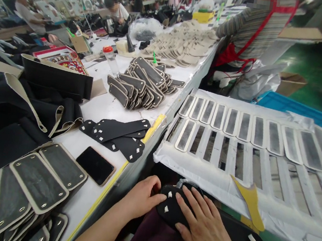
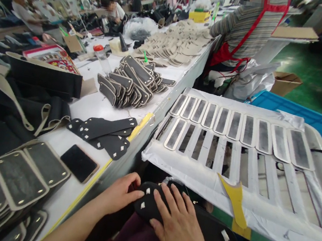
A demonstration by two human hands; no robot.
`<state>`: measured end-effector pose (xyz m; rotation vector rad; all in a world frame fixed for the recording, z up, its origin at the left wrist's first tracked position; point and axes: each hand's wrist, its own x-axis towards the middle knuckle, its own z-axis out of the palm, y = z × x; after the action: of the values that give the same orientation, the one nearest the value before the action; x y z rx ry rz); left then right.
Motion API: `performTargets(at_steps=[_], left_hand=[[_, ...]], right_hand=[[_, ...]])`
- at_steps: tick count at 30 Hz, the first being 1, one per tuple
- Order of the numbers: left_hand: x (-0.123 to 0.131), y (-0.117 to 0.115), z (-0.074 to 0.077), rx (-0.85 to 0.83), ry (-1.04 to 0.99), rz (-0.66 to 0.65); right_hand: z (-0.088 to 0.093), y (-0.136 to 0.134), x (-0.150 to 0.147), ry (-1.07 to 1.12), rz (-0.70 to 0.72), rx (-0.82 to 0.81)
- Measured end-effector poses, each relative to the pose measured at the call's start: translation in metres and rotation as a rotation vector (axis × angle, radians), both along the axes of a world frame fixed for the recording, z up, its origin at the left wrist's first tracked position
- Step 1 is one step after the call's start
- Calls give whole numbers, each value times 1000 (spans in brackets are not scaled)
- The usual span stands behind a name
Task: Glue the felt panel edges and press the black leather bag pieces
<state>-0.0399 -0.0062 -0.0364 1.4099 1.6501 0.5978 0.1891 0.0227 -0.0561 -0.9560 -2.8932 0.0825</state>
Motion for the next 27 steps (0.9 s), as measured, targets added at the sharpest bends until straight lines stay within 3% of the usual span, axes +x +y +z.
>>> performTargets(at_steps=[5,12,18,24,27], left_hand=[[-2,-3,-18,-101,-373,19],[8,-16,-31,76,-404,104],[19,-19,-35,115,-406,140],[33,-17,-32,175,-427,200],[37,-19,-35,203,-439,202]], right_hand=[[4,-3,-3,-1,45,27],[4,-3,-5,10,44,90],[1,-2,0,-20,64,137],[10,1,8,18,38,-41],[14,5,4,85,-132,-170]])
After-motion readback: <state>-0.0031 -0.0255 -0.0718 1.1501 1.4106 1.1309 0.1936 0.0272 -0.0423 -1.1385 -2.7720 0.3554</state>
